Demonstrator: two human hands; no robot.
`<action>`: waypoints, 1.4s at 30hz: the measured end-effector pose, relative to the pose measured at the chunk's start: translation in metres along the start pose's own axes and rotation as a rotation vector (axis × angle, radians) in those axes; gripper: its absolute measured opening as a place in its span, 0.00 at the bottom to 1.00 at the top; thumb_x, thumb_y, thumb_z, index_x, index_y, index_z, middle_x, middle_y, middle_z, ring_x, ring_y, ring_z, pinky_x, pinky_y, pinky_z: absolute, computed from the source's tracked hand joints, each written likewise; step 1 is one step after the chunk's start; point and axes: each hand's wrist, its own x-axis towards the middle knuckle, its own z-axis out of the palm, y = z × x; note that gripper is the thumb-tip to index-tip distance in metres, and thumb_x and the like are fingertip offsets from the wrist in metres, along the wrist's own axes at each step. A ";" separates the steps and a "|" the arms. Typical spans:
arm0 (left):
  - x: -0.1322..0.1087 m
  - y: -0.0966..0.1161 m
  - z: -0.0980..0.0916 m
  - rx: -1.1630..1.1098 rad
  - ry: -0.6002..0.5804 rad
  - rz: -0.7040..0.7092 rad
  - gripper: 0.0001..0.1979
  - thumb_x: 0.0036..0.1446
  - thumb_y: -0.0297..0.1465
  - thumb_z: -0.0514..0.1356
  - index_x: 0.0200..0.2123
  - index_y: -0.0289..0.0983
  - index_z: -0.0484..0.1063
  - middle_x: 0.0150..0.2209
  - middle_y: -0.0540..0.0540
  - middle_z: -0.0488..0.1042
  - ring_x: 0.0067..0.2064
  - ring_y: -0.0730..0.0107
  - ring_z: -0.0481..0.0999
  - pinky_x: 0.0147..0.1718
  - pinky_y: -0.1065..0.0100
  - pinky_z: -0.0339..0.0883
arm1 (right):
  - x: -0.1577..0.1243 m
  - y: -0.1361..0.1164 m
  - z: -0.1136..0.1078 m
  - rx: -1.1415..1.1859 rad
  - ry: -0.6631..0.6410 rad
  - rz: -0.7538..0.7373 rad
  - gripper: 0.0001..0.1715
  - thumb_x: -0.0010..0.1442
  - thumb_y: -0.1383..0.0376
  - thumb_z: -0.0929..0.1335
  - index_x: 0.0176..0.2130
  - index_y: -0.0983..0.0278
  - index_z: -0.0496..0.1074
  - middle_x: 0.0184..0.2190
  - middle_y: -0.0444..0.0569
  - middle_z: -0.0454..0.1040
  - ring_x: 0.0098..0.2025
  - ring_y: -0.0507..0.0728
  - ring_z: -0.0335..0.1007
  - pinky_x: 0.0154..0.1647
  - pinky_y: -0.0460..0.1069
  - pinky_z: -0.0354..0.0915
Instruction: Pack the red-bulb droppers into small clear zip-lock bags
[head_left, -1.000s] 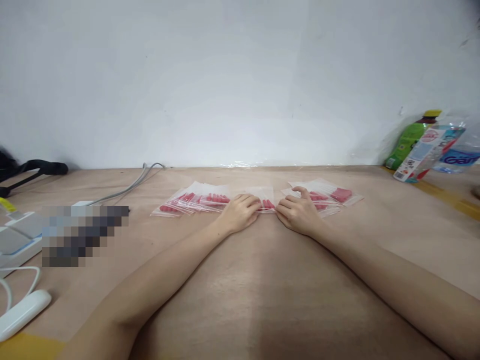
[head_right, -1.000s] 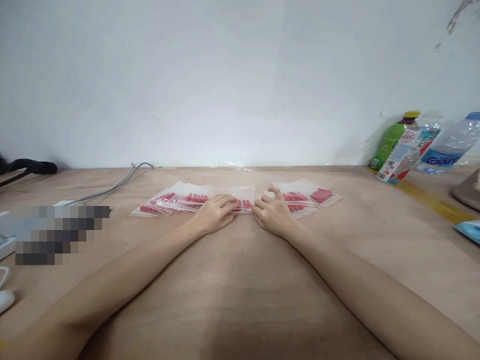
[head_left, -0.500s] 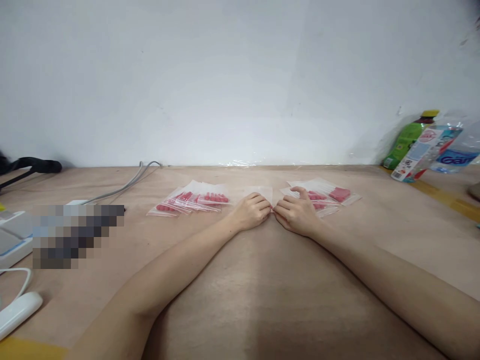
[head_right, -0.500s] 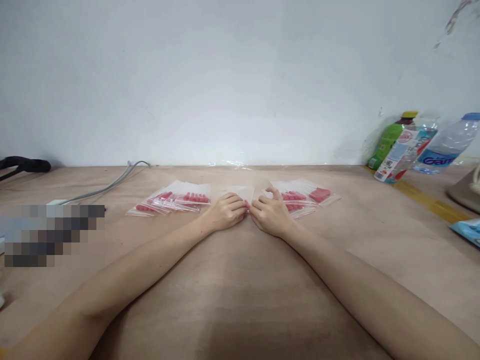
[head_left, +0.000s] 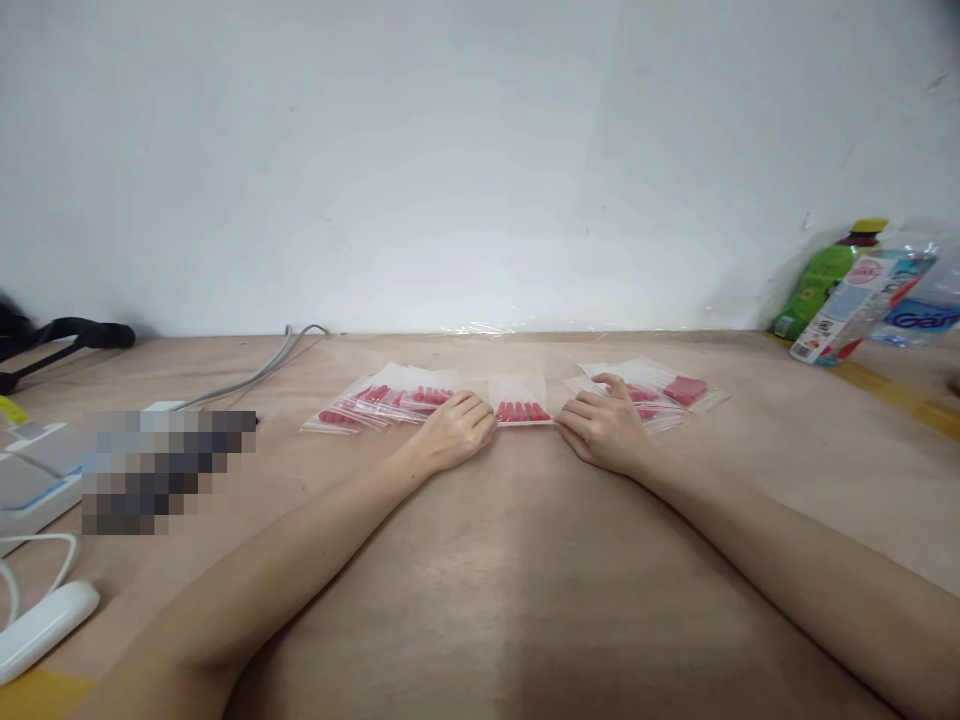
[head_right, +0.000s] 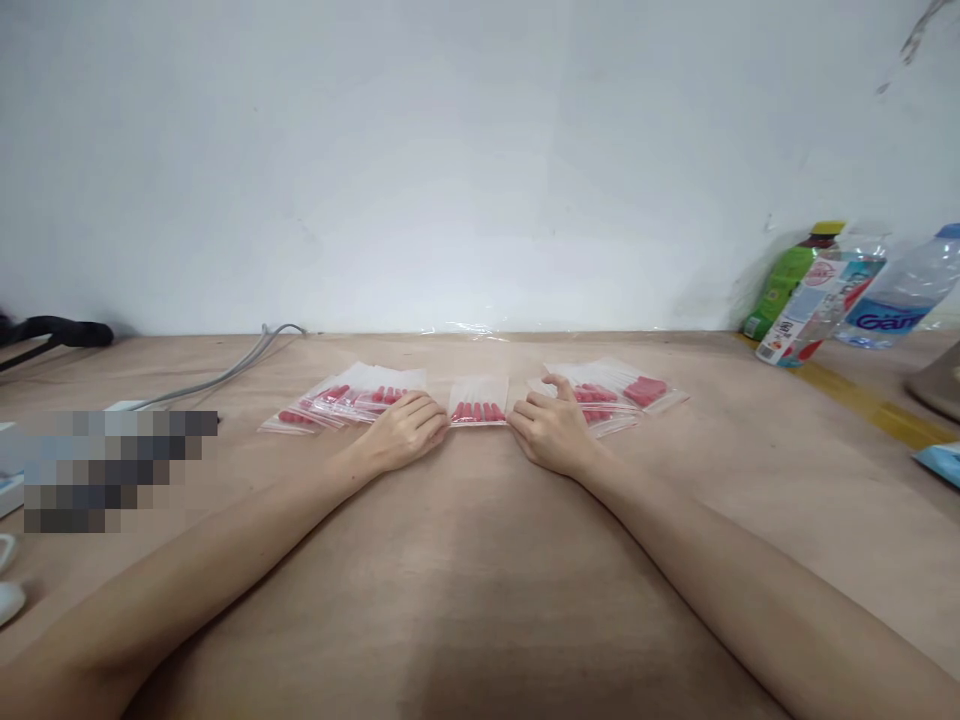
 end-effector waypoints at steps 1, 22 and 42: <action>-0.001 0.000 -0.001 0.005 -0.009 -0.009 0.12 0.61 0.23 0.46 0.28 0.32 0.67 0.28 0.43 0.70 0.32 0.66 0.68 0.36 0.64 0.63 | 0.000 0.000 0.000 0.000 -0.003 -0.001 0.14 0.59 0.69 0.60 0.27 0.63 0.72 0.22 0.43 0.72 0.29 0.50 0.63 0.51 0.56 0.43; 0.025 0.023 0.013 -0.344 -0.046 -0.379 0.12 0.55 0.35 0.58 0.42 0.40 0.73 0.49 0.42 0.68 0.51 0.56 0.66 0.47 0.54 0.62 | -0.042 0.027 -0.007 -0.121 -0.190 0.547 0.27 0.58 0.55 0.57 0.54 0.63 0.61 0.53 0.59 0.63 0.51 0.66 0.59 0.52 0.68 0.39; -0.020 -0.046 0.001 -0.278 -0.117 -0.333 0.12 0.62 0.34 0.48 0.34 0.36 0.69 0.33 0.45 0.71 0.35 0.66 0.71 0.34 0.67 0.66 | -0.046 0.042 0.006 0.036 -0.129 0.709 0.17 0.59 0.65 0.59 0.40 0.59 0.75 0.40 0.50 0.75 0.41 0.60 0.68 0.34 0.52 0.58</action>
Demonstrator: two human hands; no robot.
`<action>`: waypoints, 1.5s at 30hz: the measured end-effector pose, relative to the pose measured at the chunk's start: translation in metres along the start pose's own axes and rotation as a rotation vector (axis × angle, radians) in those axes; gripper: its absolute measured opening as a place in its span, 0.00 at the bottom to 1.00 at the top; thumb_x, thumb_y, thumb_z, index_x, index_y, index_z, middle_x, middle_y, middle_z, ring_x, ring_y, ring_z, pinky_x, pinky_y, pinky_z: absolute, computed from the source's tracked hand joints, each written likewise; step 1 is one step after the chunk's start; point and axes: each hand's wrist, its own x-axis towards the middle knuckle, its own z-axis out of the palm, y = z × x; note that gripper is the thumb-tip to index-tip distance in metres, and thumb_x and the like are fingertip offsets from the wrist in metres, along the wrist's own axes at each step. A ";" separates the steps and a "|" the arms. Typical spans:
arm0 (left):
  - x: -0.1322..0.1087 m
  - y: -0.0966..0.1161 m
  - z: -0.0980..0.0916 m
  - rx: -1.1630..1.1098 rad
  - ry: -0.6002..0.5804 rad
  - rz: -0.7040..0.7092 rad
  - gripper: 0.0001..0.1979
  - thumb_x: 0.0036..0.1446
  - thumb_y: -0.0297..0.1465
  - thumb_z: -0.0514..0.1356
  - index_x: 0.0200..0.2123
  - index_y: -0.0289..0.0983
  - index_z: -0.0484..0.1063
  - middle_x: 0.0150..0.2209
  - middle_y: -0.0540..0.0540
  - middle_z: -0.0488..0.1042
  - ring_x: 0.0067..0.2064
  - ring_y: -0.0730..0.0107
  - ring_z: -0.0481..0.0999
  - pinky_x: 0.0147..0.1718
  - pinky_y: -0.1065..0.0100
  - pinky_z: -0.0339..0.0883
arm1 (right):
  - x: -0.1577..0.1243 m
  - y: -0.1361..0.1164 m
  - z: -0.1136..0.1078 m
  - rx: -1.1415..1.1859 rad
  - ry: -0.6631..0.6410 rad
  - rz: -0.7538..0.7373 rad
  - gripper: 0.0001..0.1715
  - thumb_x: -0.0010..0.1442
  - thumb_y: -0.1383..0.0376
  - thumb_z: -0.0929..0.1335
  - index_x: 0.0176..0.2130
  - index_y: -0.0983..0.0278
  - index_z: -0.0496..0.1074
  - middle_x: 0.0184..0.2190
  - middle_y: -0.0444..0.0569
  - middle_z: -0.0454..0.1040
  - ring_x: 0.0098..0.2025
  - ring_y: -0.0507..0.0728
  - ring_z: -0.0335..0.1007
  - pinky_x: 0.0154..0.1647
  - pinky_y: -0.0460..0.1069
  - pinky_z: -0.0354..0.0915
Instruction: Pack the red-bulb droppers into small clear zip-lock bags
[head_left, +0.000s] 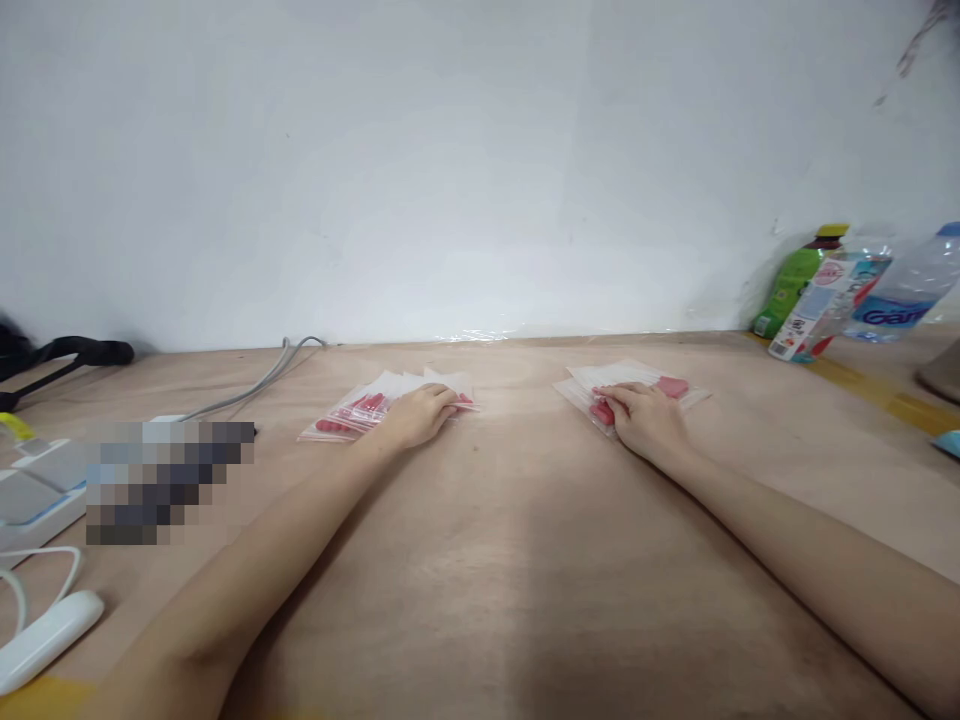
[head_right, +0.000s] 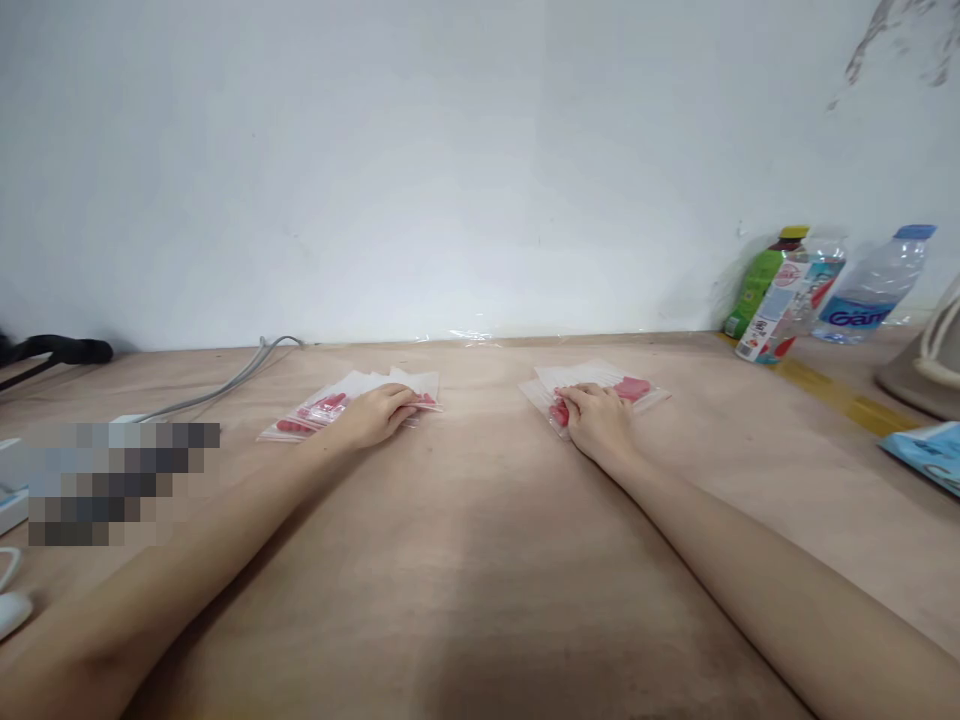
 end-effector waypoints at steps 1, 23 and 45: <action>-0.005 -0.002 -0.002 0.017 -0.022 0.007 0.12 0.62 0.34 0.47 0.36 0.36 0.68 0.35 0.45 0.71 0.37 0.65 0.71 0.35 0.66 0.66 | 0.001 0.001 0.000 0.017 0.006 -0.003 0.17 0.59 0.65 0.59 0.40 0.60 0.75 0.40 0.51 0.75 0.40 0.59 0.69 0.34 0.52 0.59; 0.006 0.067 0.003 -0.025 -0.007 0.096 0.16 0.56 0.32 0.54 0.47 0.31 0.65 0.47 0.38 0.69 0.49 0.61 0.68 0.47 0.63 0.63 | 0.002 -0.090 -0.002 0.309 -0.198 -0.565 0.23 0.58 0.59 0.62 0.51 0.64 0.64 0.48 0.52 0.69 0.47 0.57 0.66 0.46 0.51 0.62; 0.011 0.068 0.016 -0.099 -0.020 0.027 0.10 0.59 0.34 0.51 0.32 0.35 0.70 0.33 0.44 0.72 0.35 0.67 0.72 0.33 0.68 0.65 | 0.001 -0.050 -0.007 0.037 0.114 -0.678 0.10 0.57 0.68 0.63 0.27 0.64 0.72 0.22 0.44 0.73 0.28 0.51 0.64 0.37 0.49 0.51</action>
